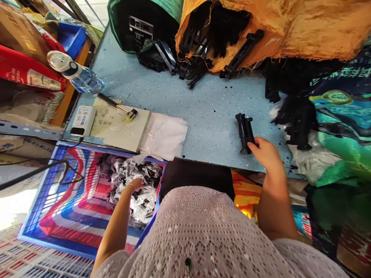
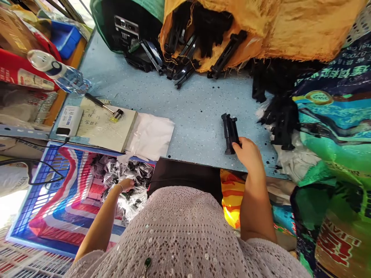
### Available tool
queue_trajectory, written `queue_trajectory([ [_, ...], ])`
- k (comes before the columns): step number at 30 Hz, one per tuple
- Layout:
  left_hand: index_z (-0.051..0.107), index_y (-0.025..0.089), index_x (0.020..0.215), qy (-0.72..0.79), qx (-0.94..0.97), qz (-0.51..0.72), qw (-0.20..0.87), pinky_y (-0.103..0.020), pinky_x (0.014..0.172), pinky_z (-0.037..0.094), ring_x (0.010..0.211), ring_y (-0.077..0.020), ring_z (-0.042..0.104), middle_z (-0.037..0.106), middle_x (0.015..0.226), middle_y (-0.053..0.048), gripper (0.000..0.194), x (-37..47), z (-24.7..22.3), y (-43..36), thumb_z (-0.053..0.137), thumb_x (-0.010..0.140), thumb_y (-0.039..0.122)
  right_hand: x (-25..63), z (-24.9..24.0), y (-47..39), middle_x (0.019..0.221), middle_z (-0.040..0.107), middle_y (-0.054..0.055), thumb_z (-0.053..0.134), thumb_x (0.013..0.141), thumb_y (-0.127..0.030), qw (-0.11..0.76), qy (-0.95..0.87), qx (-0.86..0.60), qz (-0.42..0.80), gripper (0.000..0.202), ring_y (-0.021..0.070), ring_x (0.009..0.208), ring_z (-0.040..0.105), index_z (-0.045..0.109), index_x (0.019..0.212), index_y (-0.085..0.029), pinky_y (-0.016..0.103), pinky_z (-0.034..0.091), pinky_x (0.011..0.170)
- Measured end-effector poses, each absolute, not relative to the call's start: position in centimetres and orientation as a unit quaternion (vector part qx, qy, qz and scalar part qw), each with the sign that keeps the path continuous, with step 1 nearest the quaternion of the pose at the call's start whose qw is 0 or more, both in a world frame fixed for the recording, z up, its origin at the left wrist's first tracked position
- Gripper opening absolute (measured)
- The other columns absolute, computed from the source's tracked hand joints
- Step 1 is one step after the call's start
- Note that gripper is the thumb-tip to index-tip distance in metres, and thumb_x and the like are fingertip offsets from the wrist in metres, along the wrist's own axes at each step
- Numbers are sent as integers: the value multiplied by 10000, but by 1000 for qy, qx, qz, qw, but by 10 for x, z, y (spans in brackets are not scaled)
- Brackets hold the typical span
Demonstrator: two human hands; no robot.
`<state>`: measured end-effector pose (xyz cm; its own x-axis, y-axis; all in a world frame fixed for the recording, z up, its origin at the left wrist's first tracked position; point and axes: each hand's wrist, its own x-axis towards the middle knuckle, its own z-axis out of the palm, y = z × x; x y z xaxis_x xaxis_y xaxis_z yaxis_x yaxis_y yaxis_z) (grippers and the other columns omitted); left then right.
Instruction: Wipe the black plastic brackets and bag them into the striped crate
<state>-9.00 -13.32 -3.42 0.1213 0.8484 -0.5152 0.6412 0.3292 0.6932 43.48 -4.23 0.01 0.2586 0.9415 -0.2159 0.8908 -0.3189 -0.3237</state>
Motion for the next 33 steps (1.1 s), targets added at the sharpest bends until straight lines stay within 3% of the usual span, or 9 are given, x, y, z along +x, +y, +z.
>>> queue_trajectory([
  [2, 710, 158, 888, 604, 564, 76, 558, -305, 559, 578, 615, -175, 673, 703, 756, -26, 343, -77, -30, -115, 744, 848, 497, 414, -2, -41, 1010, 747, 120, 561, 873, -398, 163, -561, -762, 280, 335, 269, 889, 680, 722, 1068, -179, 405, 517, 816],
  [5, 676, 189, 1115, 558, 580, 161, 572, -330, 658, 605, 704, -178, 710, 739, 924, -62, 343, -33, -16, -77, 624, 925, 470, 365, -9, -38, 1008, 747, 73, 639, 821, -432, 317, -481, -678, 456, 384, 217, 851, 681, 701, 1116, -193, 367, 539, 779],
  [7, 632, 186, 1154, 592, 623, 261, 440, -359, 780, 595, 858, -201, 708, 705, 1035, -101, 312, 2, -7, -49, 643, 924, 396, 330, -13, -34, 946, 747, 51, 710, 782, -459, 382, -405, -604, 569, 421, 198, 808, 691, 685, 1115, -202, 348, 556, 741],
  [10, 642, 174, 894, 652, 675, 240, 249, -414, 880, 548, 1023, -283, 652, 655, 1036, -146, 129, 36, -4, -14, 713, 860, 277, 289, -12, -28, 846, 749, 36, 791, 746, -486, 421, -325, -511, 675, 429, 195, 780, 710, 681, 1054, -208, 345, 576, 742],
  [14, 642, 191, 757, 617, 685, 219, 318, -387, 905, 515, 968, -246, 638, 666, 916, -93, 144, 27, -14, 6, 604, 896, 195, 262, -1, -18, 878, 767, 43, 828, 749, -487, 429, -293, -437, 734, 393, 206, 841, 737, 700, 999, -213, 352, 587, 797],
  [21, 624, 190, 797, 648, 578, 302, 393, -301, 647, 500, 660, -166, 596, 639, 740, -11, 89, 7, -4, -3, 676, 838, 250, 209, -12, 5, 919, 767, 40, 850, 734, -436, 413, -253, -357, 799, 308, 208, 953, 732, 717, 899, -211, 329, 582, 836],
  [22, 641, 188, 825, 641, 604, 301, 365, -320, 702, 529, 720, -182, 633, 673, 792, -33, 33, 7, 1, -7, 633, 854, 200, 203, -16, 7, 900, 767, 38, 852, 724, -432, 409, -249, -367, 797, 310, 200, 932, 725, 723, 894, -207, 309, 579, 811],
  [27, 737, 173, 1094, 602, 746, 210, 195, -456, 1060, 515, 1174, -286, 654, 712, 1218, -142, 401, -5, 14, -14, 443, 866, 23, 218, -21, -2, 831, 741, 24, 793, 774, -449, 407, -264, -365, 795, 272, 158, 743, 680, 711, 865, -205, 259, 557, 648],
  [33, 569, 156, 1443, 577, 739, 269, 221, -444, 1176, 482, 1365, -254, 575, 585, 1464, -158, 570, -16, 13, -14, 458, 894, 48, 257, -27, -27, 779, 736, 70, 806, 742, -353, 182, -226, -270, 918, 280, 86, 512, 510, 700, 898, -146, 172, 362, 380],
])
